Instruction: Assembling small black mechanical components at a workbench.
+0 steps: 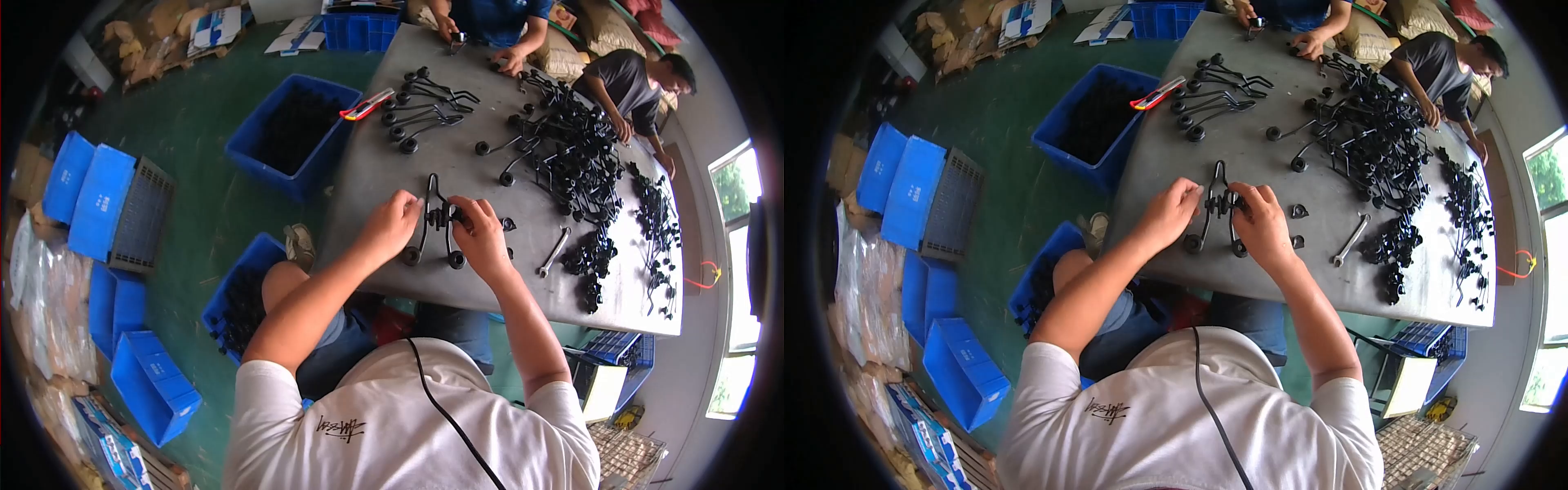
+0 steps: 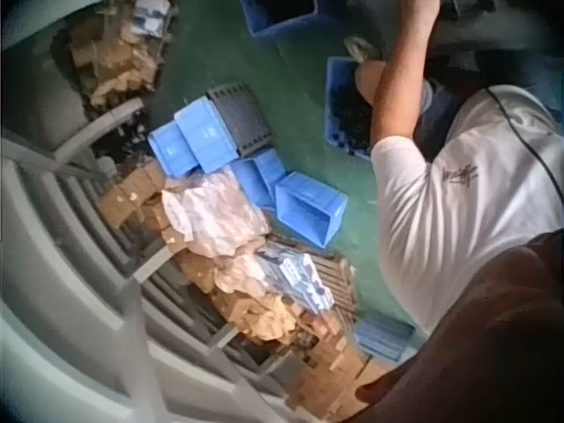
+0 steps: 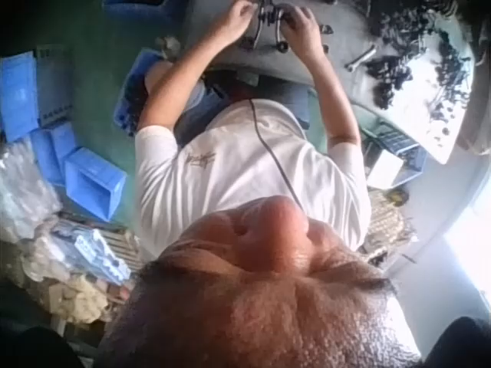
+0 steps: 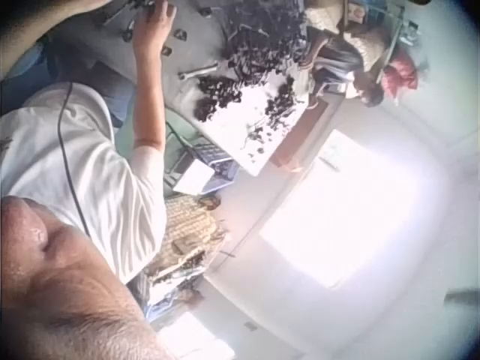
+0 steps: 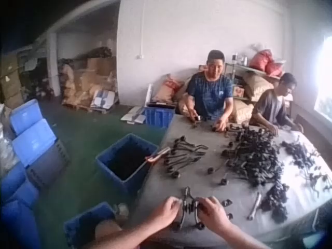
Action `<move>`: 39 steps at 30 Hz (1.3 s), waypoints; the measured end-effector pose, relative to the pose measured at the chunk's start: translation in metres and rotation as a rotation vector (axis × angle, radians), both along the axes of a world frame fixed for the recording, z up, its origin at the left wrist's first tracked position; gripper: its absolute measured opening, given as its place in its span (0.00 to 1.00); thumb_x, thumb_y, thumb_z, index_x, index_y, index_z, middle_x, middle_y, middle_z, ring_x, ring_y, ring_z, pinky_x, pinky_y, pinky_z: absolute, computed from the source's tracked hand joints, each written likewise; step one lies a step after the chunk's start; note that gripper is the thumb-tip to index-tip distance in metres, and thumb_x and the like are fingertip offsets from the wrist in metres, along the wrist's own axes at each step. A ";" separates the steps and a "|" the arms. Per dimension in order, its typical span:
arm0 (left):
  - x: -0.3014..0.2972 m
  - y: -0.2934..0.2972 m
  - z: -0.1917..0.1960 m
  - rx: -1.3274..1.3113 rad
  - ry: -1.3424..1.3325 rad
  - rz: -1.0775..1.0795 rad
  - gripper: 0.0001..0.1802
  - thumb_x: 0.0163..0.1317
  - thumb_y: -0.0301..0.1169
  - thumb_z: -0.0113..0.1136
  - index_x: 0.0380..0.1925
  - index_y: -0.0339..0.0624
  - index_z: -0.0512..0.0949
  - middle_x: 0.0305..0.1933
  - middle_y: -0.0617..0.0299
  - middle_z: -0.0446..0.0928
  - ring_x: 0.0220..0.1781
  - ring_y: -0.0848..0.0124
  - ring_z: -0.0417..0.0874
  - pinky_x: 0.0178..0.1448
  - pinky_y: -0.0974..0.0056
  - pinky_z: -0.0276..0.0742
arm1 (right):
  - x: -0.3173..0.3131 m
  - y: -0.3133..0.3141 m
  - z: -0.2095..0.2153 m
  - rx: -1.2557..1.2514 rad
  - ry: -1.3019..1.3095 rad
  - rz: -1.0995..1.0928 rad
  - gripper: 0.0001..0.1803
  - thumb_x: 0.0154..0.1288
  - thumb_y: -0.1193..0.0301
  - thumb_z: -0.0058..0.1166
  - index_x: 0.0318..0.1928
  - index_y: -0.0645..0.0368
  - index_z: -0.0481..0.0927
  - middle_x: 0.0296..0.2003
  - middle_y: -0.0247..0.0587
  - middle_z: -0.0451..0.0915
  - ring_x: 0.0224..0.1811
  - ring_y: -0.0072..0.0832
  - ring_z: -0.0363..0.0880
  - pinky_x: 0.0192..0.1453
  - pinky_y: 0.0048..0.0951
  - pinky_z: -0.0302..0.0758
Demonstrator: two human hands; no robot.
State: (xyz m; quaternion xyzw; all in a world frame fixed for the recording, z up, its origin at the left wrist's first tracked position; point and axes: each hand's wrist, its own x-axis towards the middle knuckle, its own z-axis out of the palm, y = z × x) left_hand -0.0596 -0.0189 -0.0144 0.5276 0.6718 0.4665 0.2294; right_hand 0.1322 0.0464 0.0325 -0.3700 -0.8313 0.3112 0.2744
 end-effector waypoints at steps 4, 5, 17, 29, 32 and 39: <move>-0.002 0.012 0.018 -0.342 -0.206 -0.138 0.21 0.72 0.46 0.56 0.38 0.36 0.76 0.28 0.54 0.84 0.28 0.61 0.85 0.35 0.58 0.78 | -0.007 0.000 -0.010 -0.001 -0.015 0.006 0.25 0.58 0.81 0.55 0.58 0.53 0.79 0.39 0.42 0.74 0.32 0.30 0.76 0.40 0.30 0.77; 0.000 0.010 0.016 -0.345 -0.246 -0.146 0.20 0.72 0.46 0.57 0.38 0.36 0.76 0.28 0.56 0.84 0.28 0.63 0.85 0.36 0.58 0.79 | -0.009 -0.001 -0.011 0.021 -0.038 -0.002 0.25 0.58 0.80 0.55 0.57 0.53 0.79 0.39 0.43 0.74 0.32 0.31 0.76 0.40 0.31 0.77; -0.019 0.010 -0.009 -0.154 -0.255 -0.292 0.16 0.65 0.32 0.68 0.46 0.37 0.73 0.39 0.60 0.81 0.40 0.73 0.81 0.46 0.65 0.78 | -0.023 0.008 -0.004 0.070 -0.124 0.024 0.24 0.57 0.78 0.56 0.57 0.53 0.79 0.40 0.46 0.74 0.32 0.35 0.77 0.41 0.34 0.77; -0.019 0.007 0.003 -0.010 0.043 -0.263 0.21 0.57 0.28 0.72 0.46 0.39 0.71 0.42 0.54 0.80 0.40 0.62 0.83 0.48 0.59 0.80 | -0.025 0.024 -0.002 -0.079 -0.162 0.039 0.23 0.58 0.77 0.59 0.56 0.53 0.81 0.37 0.42 0.74 0.34 0.31 0.77 0.42 0.31 0.77; -0.026 0.008 0.005 0.042 0.100 -0.240 0.20 0.57 0.28 0.72 0.46 0.39 0.72 0.41 0.56 0.81 0.40 0.62 0.84 0.48 0.60 0.80 | -0.021 0.018 -0.003 -0.128 -0.137 -0.007 0.22 0.60 0.76 0.60 0.57 0.53 0.81 0.36 0.41 0.73 0.36 0.29 0.77 0.43 0.31 0.77; -0.037 0.017 0.004 -0.048 -0.036 -0.453 0.19 0.56 0.28 0.72 0.43 0.39 0.72 0.38 0.55 0.82 0.40 0.60 0.84 0.46 0.58 0.80 | -0.026 0.008 -0.008 -0.145 -0.075 -0.086 0.22 0.58 0.74 0.58 0.56 0.53 0.81 0.39 0.46 0.76 0.38 0.38 0.79 0.46 0.35 0.78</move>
